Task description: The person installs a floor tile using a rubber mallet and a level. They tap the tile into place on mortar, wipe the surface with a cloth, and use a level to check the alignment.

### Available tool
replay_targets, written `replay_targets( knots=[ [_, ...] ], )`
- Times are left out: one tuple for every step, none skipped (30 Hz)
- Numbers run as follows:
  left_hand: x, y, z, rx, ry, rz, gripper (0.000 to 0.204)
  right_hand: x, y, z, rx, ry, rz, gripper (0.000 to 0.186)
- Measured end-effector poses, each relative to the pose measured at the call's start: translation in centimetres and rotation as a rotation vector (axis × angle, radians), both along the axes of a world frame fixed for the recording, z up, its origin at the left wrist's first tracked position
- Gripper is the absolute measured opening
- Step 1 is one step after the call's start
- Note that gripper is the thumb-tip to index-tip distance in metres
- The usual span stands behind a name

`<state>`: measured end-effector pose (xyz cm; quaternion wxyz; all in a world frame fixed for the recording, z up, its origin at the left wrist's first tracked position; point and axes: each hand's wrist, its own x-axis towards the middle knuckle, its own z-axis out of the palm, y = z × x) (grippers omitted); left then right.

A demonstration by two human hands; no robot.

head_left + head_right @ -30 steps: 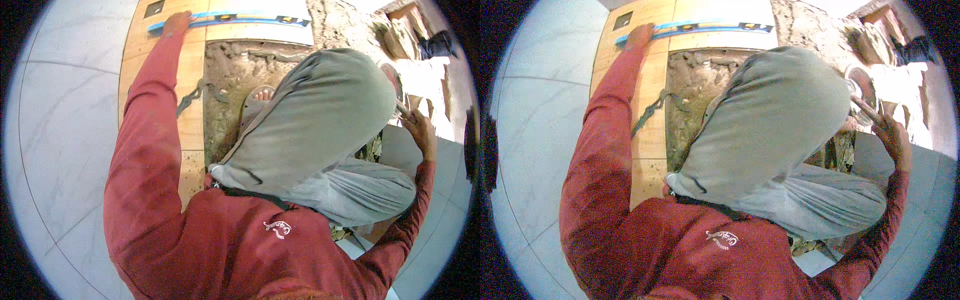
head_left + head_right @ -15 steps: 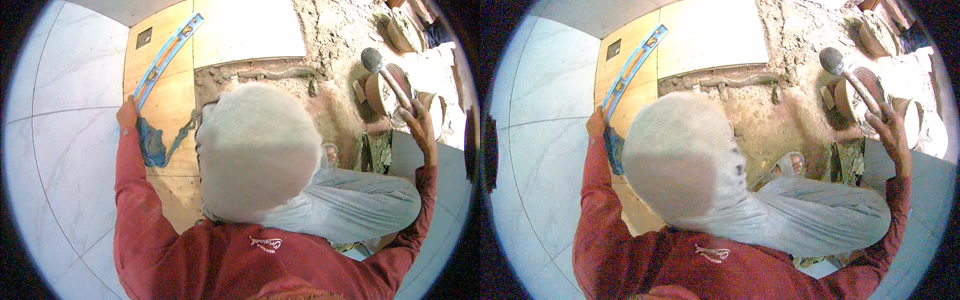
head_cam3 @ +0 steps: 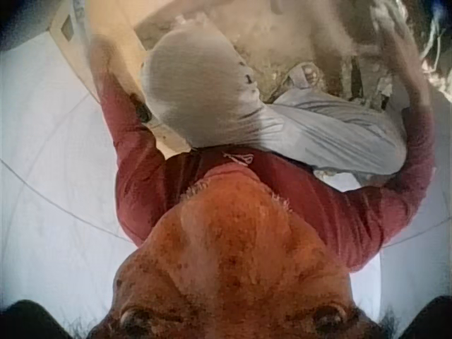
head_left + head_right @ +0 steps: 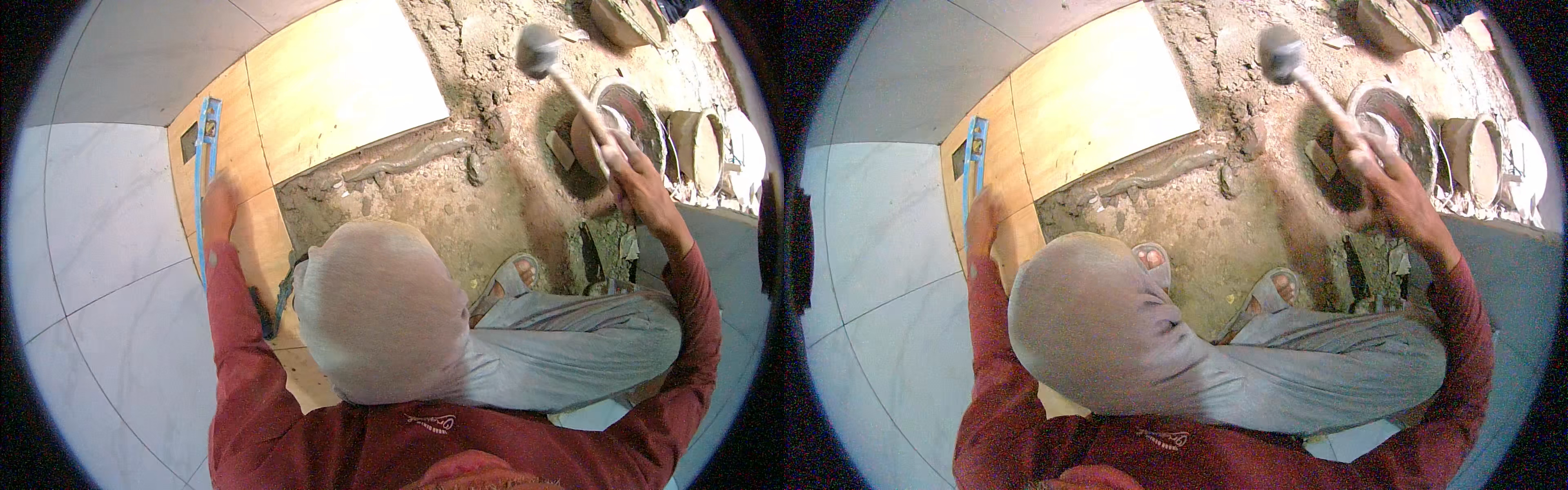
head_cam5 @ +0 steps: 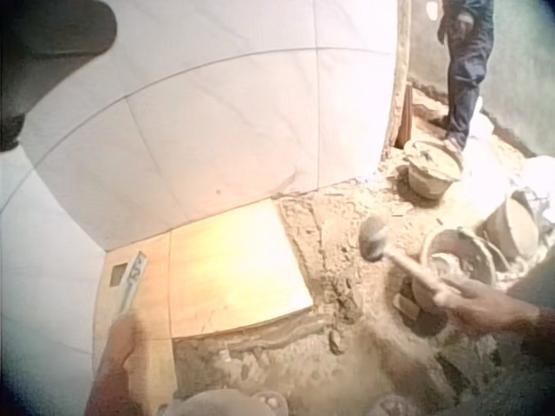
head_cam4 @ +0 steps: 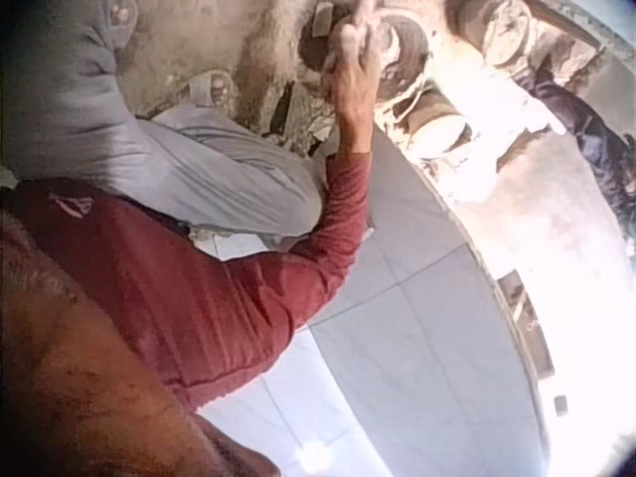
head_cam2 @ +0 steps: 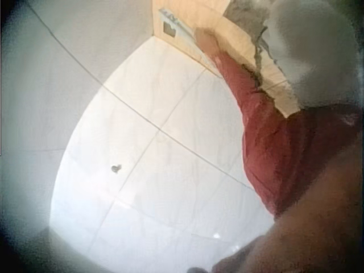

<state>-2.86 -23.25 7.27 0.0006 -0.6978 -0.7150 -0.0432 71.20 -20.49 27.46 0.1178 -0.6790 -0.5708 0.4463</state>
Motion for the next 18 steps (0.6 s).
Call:
replay_targets(
  knots=[
    [4.0,4.1,0.0,0.069,0.038,-0.232,0.042,-0.4,0.8,-0.4,0.006,-0.061,0.044,0.050],
    [8.0,8.2,1.3,-0.188,-0.036,-0.148,0.048,-0.8,2.4,-1.7,0.021,-0.081,0.138,0.051],
    [10.4,11.7,1.6,-0.224,-0.073,-0.158,0.053,-1.5,4.0,-2.4,0.046,-0.100,0.234,0.052],
    [11.0,15.3,0.2,-0.118,-0.038,-0.263,0.055,-3.2,5.6,-2.8,0.038,-0.062,0.242,0.053],
    [14.6,18.8,-0.2,-0.153,-0.131,-0.252,0.060,-4.9,7.3,-3.8,0.012,-0.039,0.234,0.055],
    [17.3,21.8,0.0,-0.130,-0.159,-0.254,0.066,-6.8,9.1,-5.4,0.087,-0.034,0.249,0.055],
    [19.8,24.1,-0.1,-0.110,-0.193,-0.261,0.072,-8.7,10.7,-7.3,0.158,-0.034,0.259,0.056],
    [23.2,25.6,-0.1,-0.183,-0.097,-0.241,0.077,-9.9,12.1,-9.7,0.295,0.020,0.262,0.054],
    [26.2,26.8,0.5,-0.254,0.007,-0.213,0.081,-11.5,13.1,-12.0,0.435,0.081,0.270,0.052],
    [28.2,28.0,1.0,-0.321,0.111,-0.186,0.086,-13.3,13.5,-13.9,0.493,0.053,0.238,0.050],
    [28.7,29.1,1.4,-0.379,0.137,-0.186,0.088,-15.3,14.1,-15.0,0.552,0.037,0.213,0.048],
    [28.3,29.6,1.6,-0.446,0.169,-0.167,0.090,-17.5,14.2,-14.9,0.482,0.102,0.160,0.045],
    [27.7,29.7,1.5,-0.515,0.202,-0.145,0.092,-19.1,14.0,-14.7,0.408,0.168,0.110,0.042],
    [27.7,30.0,1.4,-0.511,0.204,-0.143,0.091,-20.2,13.8,-16.1,0.660,0.173,0.087,0.039],
    [27.8,30.2,1.1,-0.507,0.205,-0.143,0.091,-21.0,13.9,-17.3,0.738,0.168,0.065,0.037],
    [28.2,30.3,1.0,-0.505,0.204,-0.148,0.090,-21.9,14.0,-18.1,0.786,0.150,0.033,0.036],
    [28.5,30.5,0.9,-0.521,0.196,-0.146,0.090,-22.7,14.2,-19.0,0.834,0.130,-0.002,0.035],
    [28.7,30.6,0.9,-0.536,0.187,-0.146,0.089,-23.2,14.6,-20.0,0.791,0.131,-0.002,0.037]
  ],
)
